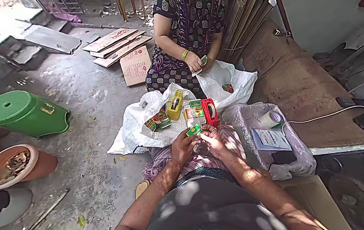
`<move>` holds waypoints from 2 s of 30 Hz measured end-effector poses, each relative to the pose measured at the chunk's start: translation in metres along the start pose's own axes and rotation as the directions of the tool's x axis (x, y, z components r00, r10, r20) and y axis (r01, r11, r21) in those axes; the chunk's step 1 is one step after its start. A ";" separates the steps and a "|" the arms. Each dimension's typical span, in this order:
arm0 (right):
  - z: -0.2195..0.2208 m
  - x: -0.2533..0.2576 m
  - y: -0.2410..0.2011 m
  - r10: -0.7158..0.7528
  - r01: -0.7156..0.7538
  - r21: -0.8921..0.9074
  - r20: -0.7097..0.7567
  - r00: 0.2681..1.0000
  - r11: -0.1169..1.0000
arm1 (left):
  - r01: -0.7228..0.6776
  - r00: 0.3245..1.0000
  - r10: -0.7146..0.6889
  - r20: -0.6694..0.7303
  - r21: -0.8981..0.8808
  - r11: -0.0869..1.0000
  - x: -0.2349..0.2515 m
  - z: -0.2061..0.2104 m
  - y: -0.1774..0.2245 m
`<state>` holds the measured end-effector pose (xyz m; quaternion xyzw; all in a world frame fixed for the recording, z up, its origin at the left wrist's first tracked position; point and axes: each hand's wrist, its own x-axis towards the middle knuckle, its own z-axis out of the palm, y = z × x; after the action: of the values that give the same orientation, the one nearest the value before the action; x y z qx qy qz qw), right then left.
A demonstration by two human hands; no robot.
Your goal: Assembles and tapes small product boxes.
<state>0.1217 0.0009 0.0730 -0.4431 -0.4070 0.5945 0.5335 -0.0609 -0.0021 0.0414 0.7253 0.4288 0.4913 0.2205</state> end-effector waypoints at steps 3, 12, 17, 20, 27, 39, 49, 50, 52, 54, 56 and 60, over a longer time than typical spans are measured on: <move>0.004 0.003 -0.001 0.058 -0.058 0.009 -0.064 0.996 0.998 | -0.021 1.000 0.020 0.023 0.056 0.998 0.000 0.000 0.002; 0.002 0.007 -0.008 0.368 -0.367 0.025 -0.044 0.929 0.930 | 0.028 0.999 -0.030 0.034 0.054 0.998 -0.003 0.000 0.005; 0.005 0.005 0.000 -0.018 -0.082 -0.518 -0.186 0.982 0.852 | 0.145 0.973 -0.202 -0.108 -0.390 0.909 0.003 0.003 0.018; -0.013 0.009 0.018 -0.287 0.226 -0.611 -0.003 0.958 0.759 | 0.200 0.943 -0.313 -0.114 -0.557 0.806 0.008 0.000 0.015; -0.026 0.018 0.020 -0.009 0.005 -0.065 -0.068 0.998 0.998 | 0.390 0.853 -0.519 -0.051 -0.598 0.700 0.011 -0.004 0.005; 0.095 0.112 0.038 0.343 -0.312 -0.202 0.141 0.929 0.928 | 0.137 0.952 -0.181 -0.245 -0.187 0.973 0.001 -0.003 0.004; -0.023 0.116 0.073 -0.144 0.097 -0.979 0.071 0.987 0.178 | 0.344 0.909 -0.389 -0.150 -0.259 0.903 0.011 0.003 -0.018; -0.032 0.117 0.072 -0.124 0.097 -0.988 0.082 0.989 0.122 | 0.358 0.905 -0.402 -0.137 -0.265 0.895 0.011 0.003 -0.018; -0.040 0.119 0.070 -0.090 0.089 -0.995 0.086 0.992 0.033 | 0.381 0.902 -0.419 -0.099 -0.272 0.884 0.011 0.001 -0.015; -0.039 0.120 0.069 -0.108 0.088 -0.996 0.092 0.990 -0.034 | 0.388 0.905 -0.419 -0.066 -0.274 0.880 0.010 0.001 -0.015; -0.029 0.120 0.065 -0.082 0.060 -0.995 0.066 0.994 -0.079 | 0.383 0.911 -0.410 -0.051 -0.272 0.883 0.009 0.003 -0.014; -0.007 0.118 0.059 -0.006 -0.037 -0.994 -0.037 0.999 -0.106 | 0.394 0.911 -0.412 -0.001 -0.288 0.873 0.007 0.003 -0.011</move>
<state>0.1078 0.1123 0.0033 -0.7063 -0.7011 0.0946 0.0264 -0.0616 0.0101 0.0360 0.5656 0.5027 0.5128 0.4056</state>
